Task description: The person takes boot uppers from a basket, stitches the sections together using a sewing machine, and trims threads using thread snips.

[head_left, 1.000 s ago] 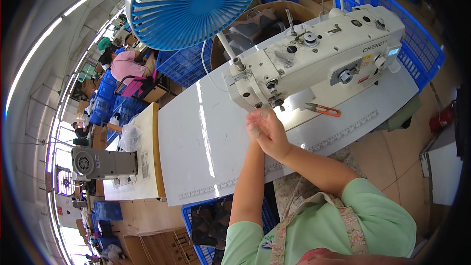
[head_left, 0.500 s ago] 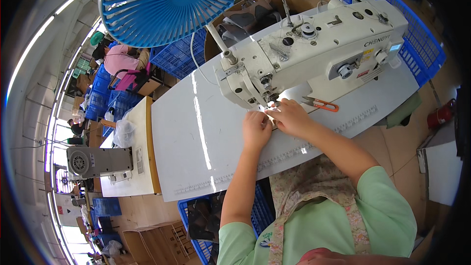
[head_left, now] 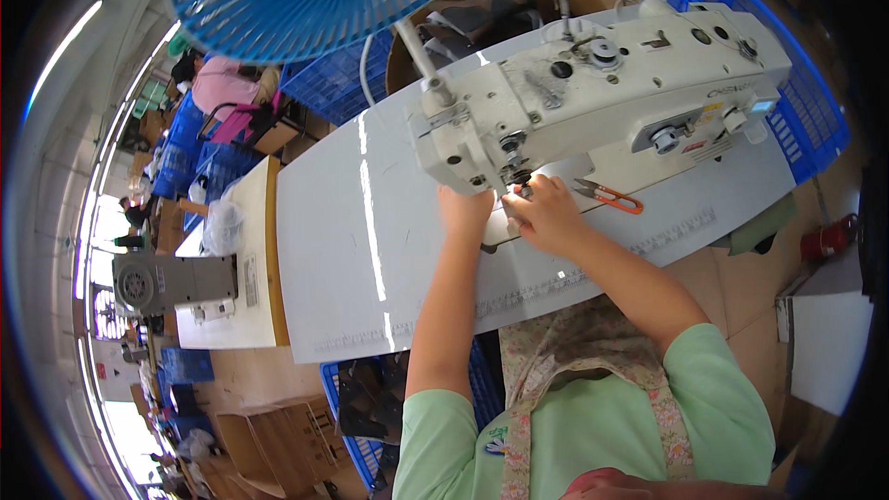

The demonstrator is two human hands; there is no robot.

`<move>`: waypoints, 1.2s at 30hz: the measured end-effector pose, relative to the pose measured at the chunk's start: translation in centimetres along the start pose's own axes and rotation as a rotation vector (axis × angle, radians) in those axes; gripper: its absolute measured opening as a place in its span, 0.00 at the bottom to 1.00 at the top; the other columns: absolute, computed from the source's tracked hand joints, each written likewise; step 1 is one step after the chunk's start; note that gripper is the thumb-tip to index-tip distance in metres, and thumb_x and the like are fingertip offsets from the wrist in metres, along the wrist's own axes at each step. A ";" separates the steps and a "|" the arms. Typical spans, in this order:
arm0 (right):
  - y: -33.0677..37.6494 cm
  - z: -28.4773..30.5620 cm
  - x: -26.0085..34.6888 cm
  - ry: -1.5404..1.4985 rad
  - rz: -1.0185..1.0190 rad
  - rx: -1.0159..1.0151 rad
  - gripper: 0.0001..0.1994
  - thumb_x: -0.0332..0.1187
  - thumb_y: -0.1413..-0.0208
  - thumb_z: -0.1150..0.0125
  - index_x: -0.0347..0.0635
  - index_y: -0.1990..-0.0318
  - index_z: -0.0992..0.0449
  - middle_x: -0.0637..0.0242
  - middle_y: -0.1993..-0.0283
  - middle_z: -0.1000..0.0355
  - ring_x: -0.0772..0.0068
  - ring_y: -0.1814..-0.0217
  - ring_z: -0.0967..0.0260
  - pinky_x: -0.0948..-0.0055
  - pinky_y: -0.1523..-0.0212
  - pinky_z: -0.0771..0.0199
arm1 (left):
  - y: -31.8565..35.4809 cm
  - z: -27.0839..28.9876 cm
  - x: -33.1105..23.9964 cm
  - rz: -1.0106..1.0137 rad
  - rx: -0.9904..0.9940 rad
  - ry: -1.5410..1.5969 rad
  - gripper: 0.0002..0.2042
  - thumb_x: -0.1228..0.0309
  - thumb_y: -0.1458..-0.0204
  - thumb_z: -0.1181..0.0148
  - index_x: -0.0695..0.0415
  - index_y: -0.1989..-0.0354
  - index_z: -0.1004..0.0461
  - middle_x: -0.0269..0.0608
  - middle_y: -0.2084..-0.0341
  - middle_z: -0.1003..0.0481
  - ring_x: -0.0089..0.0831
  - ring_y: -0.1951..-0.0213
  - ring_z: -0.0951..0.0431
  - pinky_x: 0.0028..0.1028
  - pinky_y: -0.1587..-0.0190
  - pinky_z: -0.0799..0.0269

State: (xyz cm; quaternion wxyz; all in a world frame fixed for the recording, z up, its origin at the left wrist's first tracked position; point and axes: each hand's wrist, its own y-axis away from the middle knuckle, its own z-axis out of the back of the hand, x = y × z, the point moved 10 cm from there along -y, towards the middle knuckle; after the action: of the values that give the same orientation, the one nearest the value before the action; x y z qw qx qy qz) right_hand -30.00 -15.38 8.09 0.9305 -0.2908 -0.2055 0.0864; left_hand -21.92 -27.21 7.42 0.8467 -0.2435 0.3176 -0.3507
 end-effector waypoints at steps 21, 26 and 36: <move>5.7 -2.6 11.5 -0.319 0.222 0.448 0.14 0.24 0.51 0.38 0.38 0.54 0.23 0.58 0.43 0.32 0.52 0.37 0.38 0.59 0.37 0.40 | 48.3 29.5 8.2 1.226 -0.375 -0.383 0.20 0.69 0.51 0.41 0.63 0.49 0.26 0.58 0.46 0.30 0.53 0.43 0.31 0.42 0.39 0.36; 6.0 -2.6 11.3 -0.264 0.242 0.445 0.14 0.25 0.49 0.39 0.38 0.53 0.23 0.59 0.43 0.31 0.52 0.37 0.38 0.59 0.37 0.40 | 64.8 31.2 8.1 1.755 -0.611 -0.074 0.25 0.70 0.52 0.41 0.69 0.45 0.30 0.61 0.48 0.28 0.52 0.44 0.29 0.41 0.41 0.35; 6.0 -2.3 11.7 -0.247 0.256 0.421 0.14 0.25 0.48 0.39 0.40 0.53 0.22 0.61 0.43 0.30 0.53 0.38 0.37 0.58 0.37 0.40 | 72.7 49.5 -3.2 1.973 -0.400 -1.517 0.40 0.56 0.55 0.36 0.61 0.35 0.43 0.58 0.36 0.39 0.51 0.35 0.40 0.50 0.34 0.45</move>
State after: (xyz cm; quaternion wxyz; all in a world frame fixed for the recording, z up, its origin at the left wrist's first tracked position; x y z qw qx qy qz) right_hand -18.70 -8.41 6.79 0.9198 -0.1016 -0.2566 0.2788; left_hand 43.34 30.72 -3.91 0.6652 -0.1665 -0.1536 0.7114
